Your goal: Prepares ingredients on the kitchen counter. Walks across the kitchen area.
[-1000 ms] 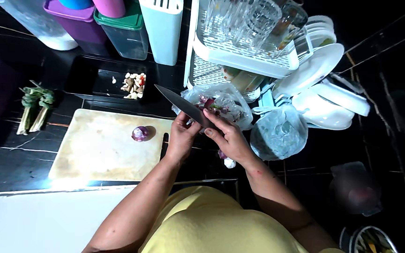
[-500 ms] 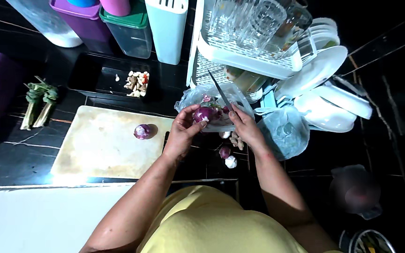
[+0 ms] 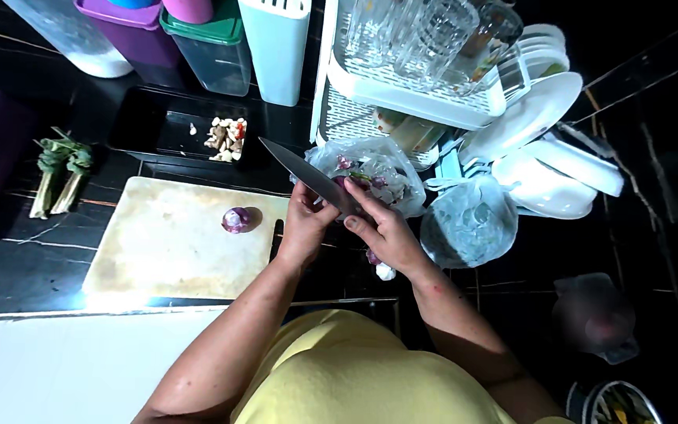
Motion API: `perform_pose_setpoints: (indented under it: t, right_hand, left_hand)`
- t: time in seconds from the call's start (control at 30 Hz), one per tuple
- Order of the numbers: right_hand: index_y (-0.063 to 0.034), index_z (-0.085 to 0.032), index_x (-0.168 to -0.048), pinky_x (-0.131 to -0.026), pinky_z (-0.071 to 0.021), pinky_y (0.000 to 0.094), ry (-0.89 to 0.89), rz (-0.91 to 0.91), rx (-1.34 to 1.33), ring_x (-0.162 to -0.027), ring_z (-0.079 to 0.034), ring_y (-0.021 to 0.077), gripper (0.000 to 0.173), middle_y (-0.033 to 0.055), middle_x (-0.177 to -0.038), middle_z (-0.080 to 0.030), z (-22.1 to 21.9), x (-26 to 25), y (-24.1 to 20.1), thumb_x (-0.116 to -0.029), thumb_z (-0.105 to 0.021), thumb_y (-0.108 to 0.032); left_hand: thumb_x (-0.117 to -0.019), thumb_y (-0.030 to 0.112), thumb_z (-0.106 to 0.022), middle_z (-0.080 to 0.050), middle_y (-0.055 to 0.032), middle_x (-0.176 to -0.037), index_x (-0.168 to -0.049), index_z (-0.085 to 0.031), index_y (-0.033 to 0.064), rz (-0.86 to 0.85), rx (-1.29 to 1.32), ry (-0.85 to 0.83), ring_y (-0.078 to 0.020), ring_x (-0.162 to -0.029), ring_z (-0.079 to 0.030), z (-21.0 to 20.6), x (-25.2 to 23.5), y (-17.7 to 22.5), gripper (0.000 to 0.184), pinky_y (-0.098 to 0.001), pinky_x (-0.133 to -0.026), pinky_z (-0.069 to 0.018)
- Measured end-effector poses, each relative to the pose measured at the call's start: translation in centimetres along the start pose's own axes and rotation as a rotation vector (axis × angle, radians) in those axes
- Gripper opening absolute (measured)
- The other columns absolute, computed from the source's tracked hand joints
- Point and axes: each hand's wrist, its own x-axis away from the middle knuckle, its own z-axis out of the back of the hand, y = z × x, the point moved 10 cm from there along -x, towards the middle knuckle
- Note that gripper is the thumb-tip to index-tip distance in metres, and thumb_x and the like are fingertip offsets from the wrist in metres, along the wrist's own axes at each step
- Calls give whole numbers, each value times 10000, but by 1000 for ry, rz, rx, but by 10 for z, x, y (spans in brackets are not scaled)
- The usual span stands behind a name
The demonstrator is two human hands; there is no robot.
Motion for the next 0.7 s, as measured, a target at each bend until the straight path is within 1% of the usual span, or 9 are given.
perform_pose_setpoints:
  t: [0.1, 0.17, 0.2, 0.23, 0.27, 0.3, 0.43, 0.57, 0.7]
  right_hand:
    - [-247, -511, -1536, -971, -554, 486, 61, 31, 38, -1194, -650, 219, 540, 94, -1381, -642, 3, -1, -1, -1029, -603, -406]
    - [-249, -525, -1526, -951, -565, 431, 22, -12, -19, -1145, -661, 162, 516, 64, -1361, -655, 4, -1, 2, -1033, -605, -378]
    - [-266, -533, -1519, -852, -574, 351, -6, -73, -85, -1003, -667, 93, 499, 16, -1302, -680, 5, -1, 6, -1035, -603, -366]
    - [-260, -550, -1504, -637, -510, 280, -3, -130, -186, -725, -579, 60, 477, 1, -1085, -694, 6, -1, 12, -1035, -604, -332]
    - [-252, -544, -1508, -515, -435, 261, 2, -183, -274, -572, -483, 69, 473, 8, -885, -646, 8, -2, 19, -1040, -592, -306]
    - [-255, -527, -1520, -465, -400, 250, 13, -228, -322, -514, -434, 75, 477, 14, -791, -601, 11, -2, 26, -1047, -576, -299]
    - [-329, -475, -1550, -430, -376, 265, 134, -358, -270, -478, -395, 104, 484, 45, -783, -566, 36, -7, 62, -1070, -538, -343]
    - [-323, -423, -1580, -518, -404, 342, 142, -480, -126, -552, -417, 148, 518, 93, -922, -630, 45, -4, 92, -1078, -501, -426]
    - [-262, -348, -1615, -474, -429, 296, 37, -401, -251, -499, -434, 123, 558, 51, -739, -532, 30, 2, 61, -1083, -481, -367]
  left_hand:
    - [-842, -81, -712, -673, -50, -1105, -1217, -499, 110, 8, -16, 21, -154, -934, -692, 3, 1, -3, 472, -345, -811, -612]
    - [-841, -64, -720, -666, -45, -1091, -1191, -497, 119, 21, -35, 18, -152, -926, -689, 5, 1, -5, 454, -345, -803, -613]
    - [-837, -54, -720, -668, -45, -1083, -1187, -503, 120, 25, -50, 13, -153, -905, -693, 5, 1, -5, 447, -347, -787, -618]
    - [-845, -51, -723, -668, -44, -1085, -1192, -504, 121, 28, -58, -4, -157, -894, -697, 5, 1, -5, 445, -352, -790, -622]
    - [-851, -53, -724, -668, -51, -1094, -1196, -504, 118, 29, -55, -26, -167, -890, -703, 3, 1, -4, 444, -362, -799, -625]
    - [-855, -58, -722, -667, -66, -1107, -1204, -503, 110, 28, -36, -51, -189, -903, -710, 1, 2, -3, 444, -387, -823, -629]
    - [-856, -44, -713, -667, -85, -1100, -1199, -499, 114, 50, 59, -81, -218, -937, -712, -2, 2, -2, 434, -426, -871, -620]
    - [-872, -33, -705, -684, -50, -1120, -1243, -514, 130, 36, 46, -75, -146, -950, -689, 2, -1, -1, 448, -344, -877, -589]
    - [-894, -45, -700, -661, -91, -1224, -1420, -522, 77, 40, -34, -67, -178, -1011, -685, 1, -3, -2, 568, -352, -899, -591]
